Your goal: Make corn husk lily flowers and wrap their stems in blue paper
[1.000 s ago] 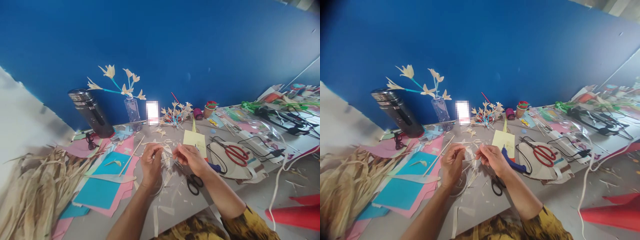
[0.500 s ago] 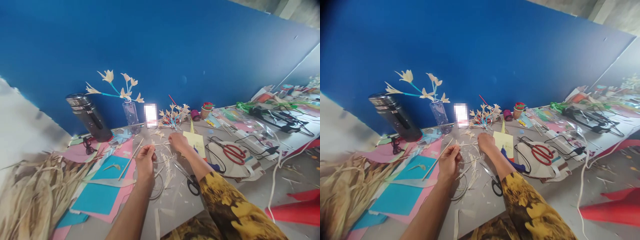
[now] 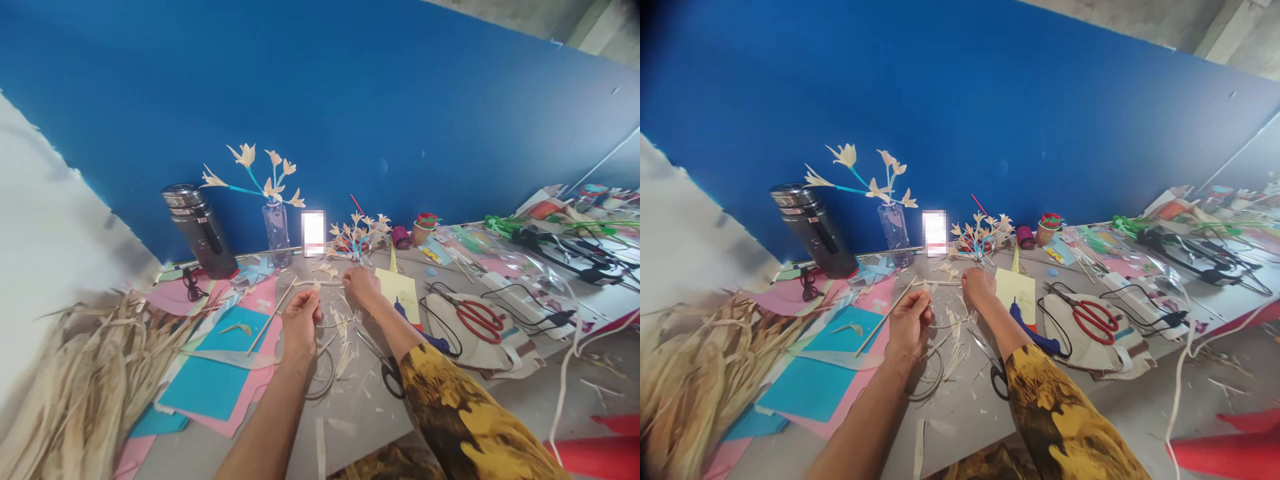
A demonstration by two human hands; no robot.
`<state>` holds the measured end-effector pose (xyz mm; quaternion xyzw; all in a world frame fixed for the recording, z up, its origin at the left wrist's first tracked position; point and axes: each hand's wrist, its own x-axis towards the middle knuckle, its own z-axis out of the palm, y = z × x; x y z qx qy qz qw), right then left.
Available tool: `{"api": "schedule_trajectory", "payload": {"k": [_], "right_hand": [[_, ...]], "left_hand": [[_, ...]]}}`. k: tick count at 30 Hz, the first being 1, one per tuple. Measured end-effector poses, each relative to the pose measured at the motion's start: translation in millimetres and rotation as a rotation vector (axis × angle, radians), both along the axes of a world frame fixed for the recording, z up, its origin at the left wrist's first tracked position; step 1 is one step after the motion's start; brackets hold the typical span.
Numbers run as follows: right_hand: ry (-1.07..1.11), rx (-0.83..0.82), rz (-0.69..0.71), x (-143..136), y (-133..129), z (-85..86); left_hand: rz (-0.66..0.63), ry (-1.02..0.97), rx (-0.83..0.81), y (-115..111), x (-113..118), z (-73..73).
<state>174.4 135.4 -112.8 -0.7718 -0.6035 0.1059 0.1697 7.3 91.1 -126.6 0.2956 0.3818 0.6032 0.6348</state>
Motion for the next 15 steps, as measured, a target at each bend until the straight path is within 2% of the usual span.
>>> {"api": "schedule_trajectory", "payload": {"k": [5, 8, 12, 15], "right_hand": [[0.129, 0.207, 0.116, 5, -22, 7.3], [0.144, 0.367, 0.186, 4, -38, 6.4], [0.020, 0.670, 0.329, -2, -58, 1.6], [-0.102, 0.698, 0.373, -8, -68, 1.5]], "left_hand": [[-0.121, -0.179, -0.081, 0, -1, 0.5], [-0.175, -0.216, -0.122, -3, 0, 2.3], [-0.257, -0.192, -0.161, -9, 1, 5.9], [-0.314, -0.169, -0.173, -13, 1, 9.0]]}}
